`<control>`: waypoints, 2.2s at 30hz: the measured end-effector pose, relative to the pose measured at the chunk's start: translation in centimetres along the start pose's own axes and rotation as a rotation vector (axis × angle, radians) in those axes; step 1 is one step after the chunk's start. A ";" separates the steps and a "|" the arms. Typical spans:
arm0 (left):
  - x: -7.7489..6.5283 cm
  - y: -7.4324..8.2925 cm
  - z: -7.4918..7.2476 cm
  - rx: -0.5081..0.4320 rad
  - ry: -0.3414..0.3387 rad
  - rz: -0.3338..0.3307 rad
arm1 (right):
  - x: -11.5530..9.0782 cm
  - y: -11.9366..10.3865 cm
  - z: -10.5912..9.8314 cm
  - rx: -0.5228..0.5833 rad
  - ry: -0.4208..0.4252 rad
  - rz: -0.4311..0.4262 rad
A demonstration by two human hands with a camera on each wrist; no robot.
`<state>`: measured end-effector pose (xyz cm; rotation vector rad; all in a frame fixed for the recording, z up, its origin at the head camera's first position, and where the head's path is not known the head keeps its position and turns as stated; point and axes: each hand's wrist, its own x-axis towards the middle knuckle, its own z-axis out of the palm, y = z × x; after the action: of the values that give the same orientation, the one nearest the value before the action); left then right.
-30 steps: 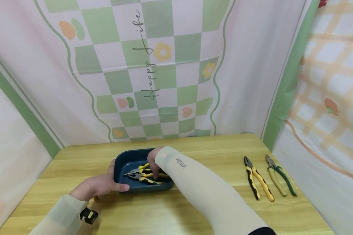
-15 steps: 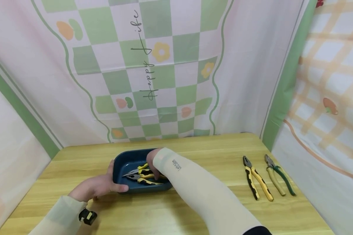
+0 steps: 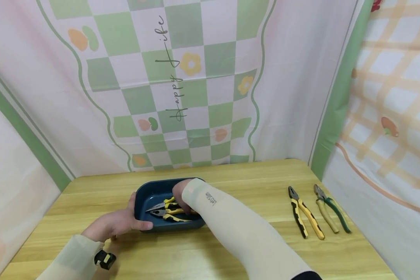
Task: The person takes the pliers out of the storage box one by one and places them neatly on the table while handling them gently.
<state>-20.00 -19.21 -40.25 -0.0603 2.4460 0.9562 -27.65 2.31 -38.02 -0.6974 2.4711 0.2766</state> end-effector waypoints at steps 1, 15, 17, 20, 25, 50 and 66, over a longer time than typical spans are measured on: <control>0.0 0.0 0.0 -0.004 0.000 0.004 | -0.2 0.0 -0.1 0.010 0.005 -0.004; -0.2 -0.2 0.0 -0.025 -0.001 0.067 | -0.1 1.4 -1.2 -0.180 0.006 -0.125; -0.2 -0.2 0.0 -0.021 0.000 0.070 | -0.3 1.8 -1.2 -0.191 -0.007 -0.155; -0.1 -0.1 0.0 -0.030 0.002 0.078 | -0.8 2.4 -1.4 -0.174 -0.010 -0.195; -0.2 0.1 -0.2 -0.039 0.004 0.075 | -1.6 3.3 -1.5 -0.034 0.023 -0.258; -0.3 0.2 0.2 -0.042 -0.001 0.017 | -6.5 14.5 2.1 0.674 0.278 -0.295; -0.2 0.1 0.1 -0.020 -0.002 0.014 | -10.5 17.4 9.1 1.121 0.380 0.019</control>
<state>-19.77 -19.16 -40.12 -0.0495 2.4384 0.9866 -25.33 24.42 -38.82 -0.2226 2.4299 -1.2419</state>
